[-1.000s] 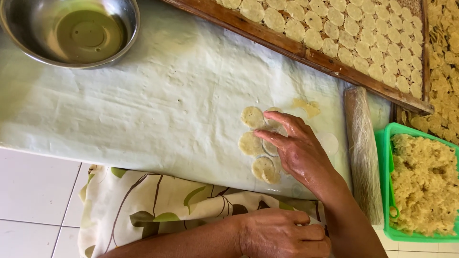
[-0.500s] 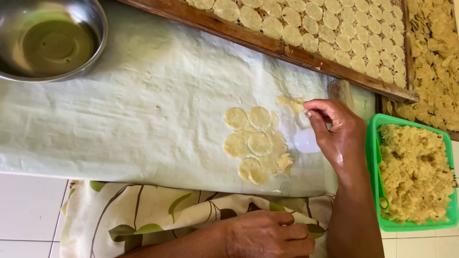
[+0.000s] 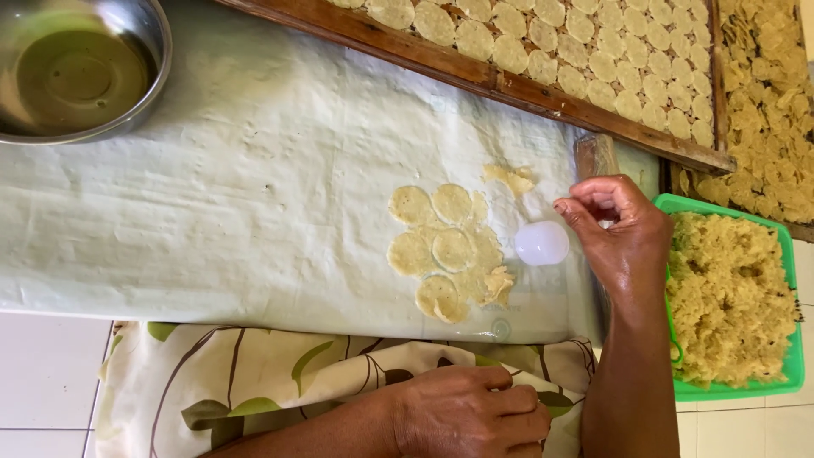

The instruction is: Flattening dough into thin discs and placing them on a woven drying rack.

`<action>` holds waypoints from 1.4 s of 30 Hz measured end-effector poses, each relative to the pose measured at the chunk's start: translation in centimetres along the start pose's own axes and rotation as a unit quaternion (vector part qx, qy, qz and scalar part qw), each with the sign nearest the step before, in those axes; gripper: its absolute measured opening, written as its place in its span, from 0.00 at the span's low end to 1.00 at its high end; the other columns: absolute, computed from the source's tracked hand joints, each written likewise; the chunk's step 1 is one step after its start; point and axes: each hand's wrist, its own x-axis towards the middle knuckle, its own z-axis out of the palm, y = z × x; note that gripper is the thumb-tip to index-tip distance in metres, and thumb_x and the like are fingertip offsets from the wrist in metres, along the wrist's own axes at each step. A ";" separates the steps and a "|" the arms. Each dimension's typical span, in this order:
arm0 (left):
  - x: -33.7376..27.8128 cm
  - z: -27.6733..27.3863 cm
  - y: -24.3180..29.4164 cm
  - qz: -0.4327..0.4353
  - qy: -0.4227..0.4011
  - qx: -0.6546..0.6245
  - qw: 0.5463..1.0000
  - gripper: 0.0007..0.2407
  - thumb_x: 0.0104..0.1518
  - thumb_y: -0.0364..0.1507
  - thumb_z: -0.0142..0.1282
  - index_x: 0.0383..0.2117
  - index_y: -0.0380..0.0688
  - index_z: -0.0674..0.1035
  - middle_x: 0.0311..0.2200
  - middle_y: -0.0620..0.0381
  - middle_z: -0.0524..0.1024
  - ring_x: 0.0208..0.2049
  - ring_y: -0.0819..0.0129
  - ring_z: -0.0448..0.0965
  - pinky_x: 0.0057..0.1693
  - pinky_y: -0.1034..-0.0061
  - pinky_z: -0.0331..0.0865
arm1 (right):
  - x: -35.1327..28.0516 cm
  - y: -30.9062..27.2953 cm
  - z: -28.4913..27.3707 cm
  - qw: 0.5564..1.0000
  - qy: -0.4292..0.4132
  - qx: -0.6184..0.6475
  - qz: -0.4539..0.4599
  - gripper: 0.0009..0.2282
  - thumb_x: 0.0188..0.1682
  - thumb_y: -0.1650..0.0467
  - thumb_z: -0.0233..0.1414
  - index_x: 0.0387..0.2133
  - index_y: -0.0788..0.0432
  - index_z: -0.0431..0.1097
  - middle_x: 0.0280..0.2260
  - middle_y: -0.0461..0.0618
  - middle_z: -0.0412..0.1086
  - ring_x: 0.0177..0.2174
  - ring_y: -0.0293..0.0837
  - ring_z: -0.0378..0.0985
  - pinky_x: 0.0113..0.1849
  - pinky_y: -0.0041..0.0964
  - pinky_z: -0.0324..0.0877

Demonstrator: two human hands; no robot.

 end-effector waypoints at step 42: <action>0.2 3.1 -0.6 0.006 0.041 0.023 0.999 0.03 0.58 0.32 0.52 0.31 0.49 0.73 0.34 0.61 0.71 0.41 0.69 0.76 0.46 0.73 0.71 | 2.4 -11.2 6.1 0.911 -0.333 -0.106 -0.218 0.23 0.46 0.73 0.58 0.57 0.50 0.66 0.62 0.54 0.62 0.54 0.57 0.72 0.50 0.45 0.71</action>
